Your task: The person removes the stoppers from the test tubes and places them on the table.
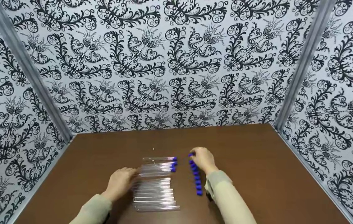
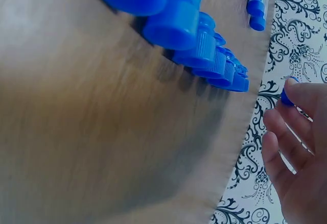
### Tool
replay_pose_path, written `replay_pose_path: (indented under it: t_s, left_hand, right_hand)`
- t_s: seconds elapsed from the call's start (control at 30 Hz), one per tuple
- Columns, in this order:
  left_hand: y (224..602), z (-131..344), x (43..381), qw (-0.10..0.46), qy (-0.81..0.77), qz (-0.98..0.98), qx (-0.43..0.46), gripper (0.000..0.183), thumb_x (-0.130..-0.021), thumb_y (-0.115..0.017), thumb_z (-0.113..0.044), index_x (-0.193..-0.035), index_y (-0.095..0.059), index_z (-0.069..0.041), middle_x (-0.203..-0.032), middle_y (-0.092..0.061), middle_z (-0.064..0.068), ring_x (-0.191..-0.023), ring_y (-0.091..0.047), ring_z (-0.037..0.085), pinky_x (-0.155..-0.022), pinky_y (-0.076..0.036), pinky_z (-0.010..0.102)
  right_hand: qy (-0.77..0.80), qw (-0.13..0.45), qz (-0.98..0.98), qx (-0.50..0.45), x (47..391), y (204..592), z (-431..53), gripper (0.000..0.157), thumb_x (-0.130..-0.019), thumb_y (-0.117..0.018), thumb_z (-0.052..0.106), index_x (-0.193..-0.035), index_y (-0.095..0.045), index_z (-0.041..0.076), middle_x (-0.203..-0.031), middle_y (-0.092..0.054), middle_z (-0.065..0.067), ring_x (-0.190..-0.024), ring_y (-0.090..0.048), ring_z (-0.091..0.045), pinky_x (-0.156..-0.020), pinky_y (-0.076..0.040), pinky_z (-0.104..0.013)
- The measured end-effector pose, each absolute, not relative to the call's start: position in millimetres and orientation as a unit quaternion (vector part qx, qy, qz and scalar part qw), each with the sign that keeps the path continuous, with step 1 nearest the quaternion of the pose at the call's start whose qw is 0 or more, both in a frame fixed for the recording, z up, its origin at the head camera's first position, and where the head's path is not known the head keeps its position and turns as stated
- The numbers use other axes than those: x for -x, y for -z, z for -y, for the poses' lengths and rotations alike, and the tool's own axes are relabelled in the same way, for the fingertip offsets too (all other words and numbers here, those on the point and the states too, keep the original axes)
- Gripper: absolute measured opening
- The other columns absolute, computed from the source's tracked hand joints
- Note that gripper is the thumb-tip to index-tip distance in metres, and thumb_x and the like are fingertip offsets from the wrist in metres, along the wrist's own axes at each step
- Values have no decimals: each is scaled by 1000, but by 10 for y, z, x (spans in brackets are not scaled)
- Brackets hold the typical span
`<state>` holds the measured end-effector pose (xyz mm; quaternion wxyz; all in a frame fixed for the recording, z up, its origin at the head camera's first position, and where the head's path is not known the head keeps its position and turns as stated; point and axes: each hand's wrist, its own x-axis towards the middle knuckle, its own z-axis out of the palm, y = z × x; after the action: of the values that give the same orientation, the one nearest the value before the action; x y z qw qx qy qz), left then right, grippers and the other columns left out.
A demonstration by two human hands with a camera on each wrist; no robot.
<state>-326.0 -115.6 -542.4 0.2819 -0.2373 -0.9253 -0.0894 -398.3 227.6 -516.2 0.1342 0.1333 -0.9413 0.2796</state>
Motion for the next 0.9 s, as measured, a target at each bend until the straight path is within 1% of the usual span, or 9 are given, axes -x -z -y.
replay_pose_path:
  t_s: [0.13,0.23,0.43,0.53,0.77,0.9]
  left_hand:
    - [5446,1168,3253,274,91,929,232,10,-80,-77,-21,-86,-71,-16,-81,-69,-3,-77,-63,20,-75,-53,47]
    - [5460,1165,3262,271,88,930,230,9,-81,-77,-22,-84,-71,-17,-80,-69,-4,-76,-63,19,-73,-53,46]
    - [5469,1145,3306,265,78,935,224,5,-81,-76,-22,-81,-72,-18,-76,-69,-5,-72,-61,18,-65,-50,39]
    - [5479,1141,3308,260,79,937,220,6,-82,-75,-22,-80,-72,-18,-76,-69,-4,-70,-61,18,-63,-49,39]
    - [5472,1134,3281,231,81,947,208,4,-82,-73,-19,-85,-73,-15,-81,-71,-1,-76,-63,21,-72,-52,46]
    - [5473,1126,3280,208,78,953,206,6,-83,-71,-16,-89,-73,-14,-85,-71,1,-81,-64,23,-77,-51,49]
  right_hand:
    - [-298,104,940,-128,4053,5212,-2264,18,-82,-73,7,-99,-74,4,-96,-71,-8,-85,-66,-26,-77,-52,-44]
    - [-309,86,940,-114,4099,5249,-2263,18,-83,-72,5,-101,-74,3,-96,-71,-8,-86,-65,-26,-77,-52,-43]
    - [-310,93,940,-107,4171,5273,-2251,17,-81,-71,3,-97,-75,3,-95,-71,-8,-88,-65,-27,-80,-51,-45]
    - [-308,91,941,-108,4184,5274,-2229,17,-80,-71,3,-96,-75,3,-95,-72,-8,-90,-65,-29,-83,-50,-46]
    - [-311,69,944,-90,4193,5275,-2204,16,-81,-72,5,-97,-75,5,-98,-72,-8,-97,-65,-31,-87,-49,-48]
    - [-313,64,944,-88,4200,5283,-2191,17,-82,-71,5,-98,-75,4,-98,-72,-8,-98,-64,-31,-88,-49,-48]
